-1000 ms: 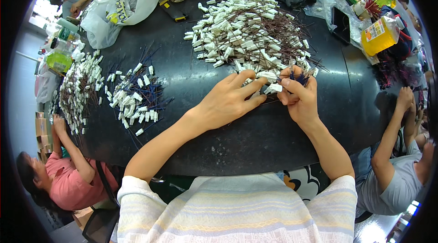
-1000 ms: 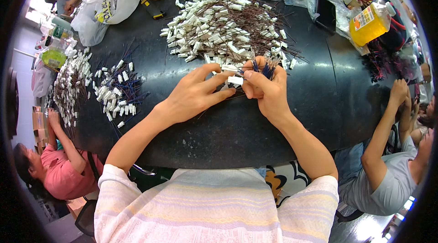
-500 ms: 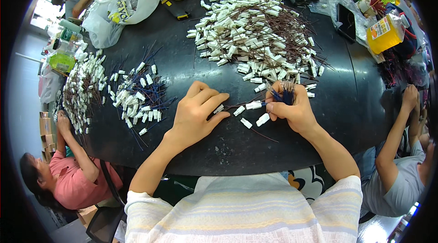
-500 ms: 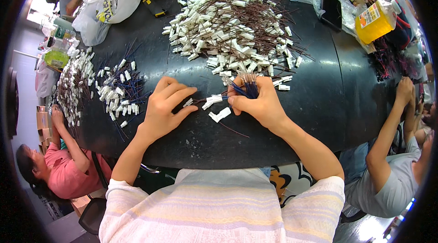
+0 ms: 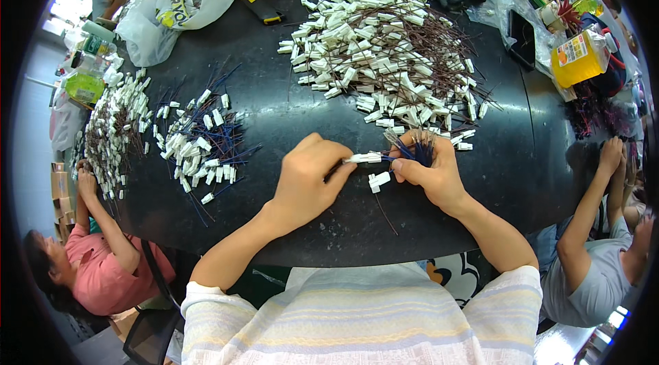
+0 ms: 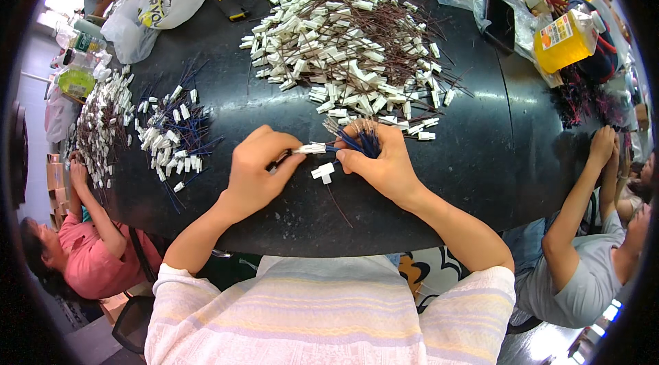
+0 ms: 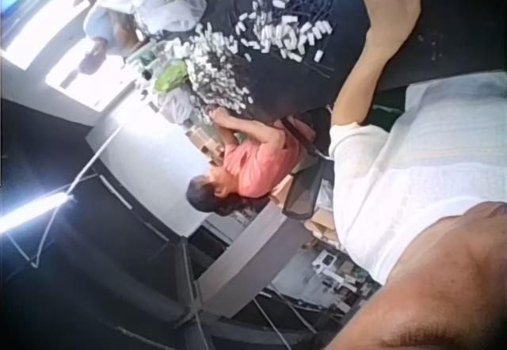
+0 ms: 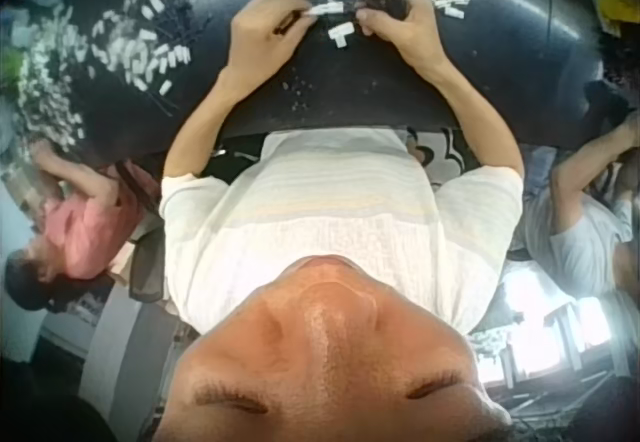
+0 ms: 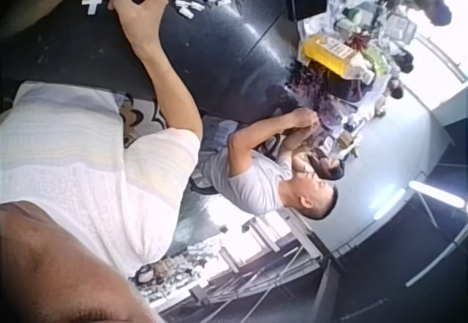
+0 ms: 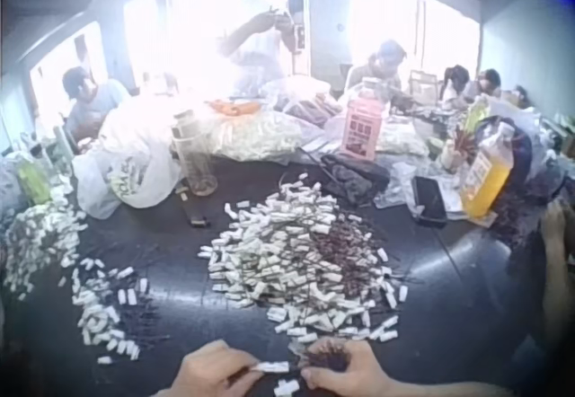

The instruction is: The person assembles small electronic components by manually combining white plastic connectors and wires into wiring harnesses or sensor modules.

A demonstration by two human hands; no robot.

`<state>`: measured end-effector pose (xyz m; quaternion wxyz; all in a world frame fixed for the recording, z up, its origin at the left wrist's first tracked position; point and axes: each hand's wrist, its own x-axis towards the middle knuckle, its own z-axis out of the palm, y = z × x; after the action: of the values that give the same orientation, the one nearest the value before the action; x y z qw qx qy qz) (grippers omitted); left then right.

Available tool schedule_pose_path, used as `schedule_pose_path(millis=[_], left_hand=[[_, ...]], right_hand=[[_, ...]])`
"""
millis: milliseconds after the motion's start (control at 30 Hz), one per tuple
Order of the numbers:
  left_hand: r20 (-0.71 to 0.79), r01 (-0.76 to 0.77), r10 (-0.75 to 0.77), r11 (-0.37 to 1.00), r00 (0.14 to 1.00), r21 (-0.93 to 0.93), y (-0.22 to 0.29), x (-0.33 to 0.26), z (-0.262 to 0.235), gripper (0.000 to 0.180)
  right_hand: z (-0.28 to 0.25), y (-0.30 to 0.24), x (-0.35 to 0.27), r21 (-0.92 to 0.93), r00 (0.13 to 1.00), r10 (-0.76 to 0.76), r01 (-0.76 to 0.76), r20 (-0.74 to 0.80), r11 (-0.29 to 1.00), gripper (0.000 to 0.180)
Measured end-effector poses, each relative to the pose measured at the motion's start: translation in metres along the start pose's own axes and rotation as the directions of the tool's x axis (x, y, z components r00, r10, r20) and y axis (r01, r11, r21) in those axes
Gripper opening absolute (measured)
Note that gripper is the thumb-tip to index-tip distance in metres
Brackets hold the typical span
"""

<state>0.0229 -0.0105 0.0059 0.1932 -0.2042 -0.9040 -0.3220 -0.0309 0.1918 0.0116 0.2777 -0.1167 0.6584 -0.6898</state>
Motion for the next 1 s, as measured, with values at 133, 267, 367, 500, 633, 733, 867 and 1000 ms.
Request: schedule_pose_path(millis=[133, 267, 367, 500, 633, 733, 867, 1000], left_hand=[[0.208, 0.545, -0.505, 0.745, 0.837, -0.385, 0.001, -0.007, -0.009, 0.017], [0.255, 0.589, -0.617, 0.427, 0.745, -0.687, 0.002, -0.008, -0.008, 0.016], [0.285, 0.58, -0.614, 0.357, 0.736, -0.732, 0.005, -0.004, -0.012, 0.016], [0.322, 0.599, -0.605, 0.335, 0.729, -0.727, 0.006, -0.006, -0.013, 0.015], [0.324, 0.576, -0.58, 0.322, 0.747, -0.752, 0.006, -0.007, -0.011, 0.016], [0.376, 0.607, -0.57, 0.288, 0.73, -0.741, 0.006, -0.007, -0.013, 0.017], [0.354, 0.603, -0.574, 0.328, 0.738, -0.727, 0.008, -0.006, -0.011, 0.016], [0.343, 0.592, -0.573, 0.33, 0.744, -0.735, 0.007, -0.006, -0.012, 0.016]], right_hand=[[0.001, 0.003, 0.002, -0.006, 1.0, -0.003, 0.004, 0.01, 1.0, 0.01], [0.005, 0.002, 0.001, -0.039, 1.0, -0.015, 0.015, -0.012, 0.999, 0.009], [0.008, 0.004, 0.0, -0.28, 0.979, -0.205, 0.19, -0.024, 0.941, 0.011], [0.01, 0.006, 0.001, -0.319, 0.988, -0.144, 0.119, -0.055, 0.94, 0.013], [0.01, 0.007, 0.001, -0.35, 0.978, -0.203, 0.177, -0.038, 0.92, 0.014], [0.011, 0.01, 0.001, -0.326, 0.979, -0.205, 0.189, -0.016, 0.926, 0.014], [0.01, 0.006, 0.0, -0.351, 0.98, -0.199, 0.189, 0.008, 0.917, 0.013], [0.01, 0.002, -0.001, -0.33, 0.982, -0.185, 0.182, 0.022, 0.926, 0.013]])
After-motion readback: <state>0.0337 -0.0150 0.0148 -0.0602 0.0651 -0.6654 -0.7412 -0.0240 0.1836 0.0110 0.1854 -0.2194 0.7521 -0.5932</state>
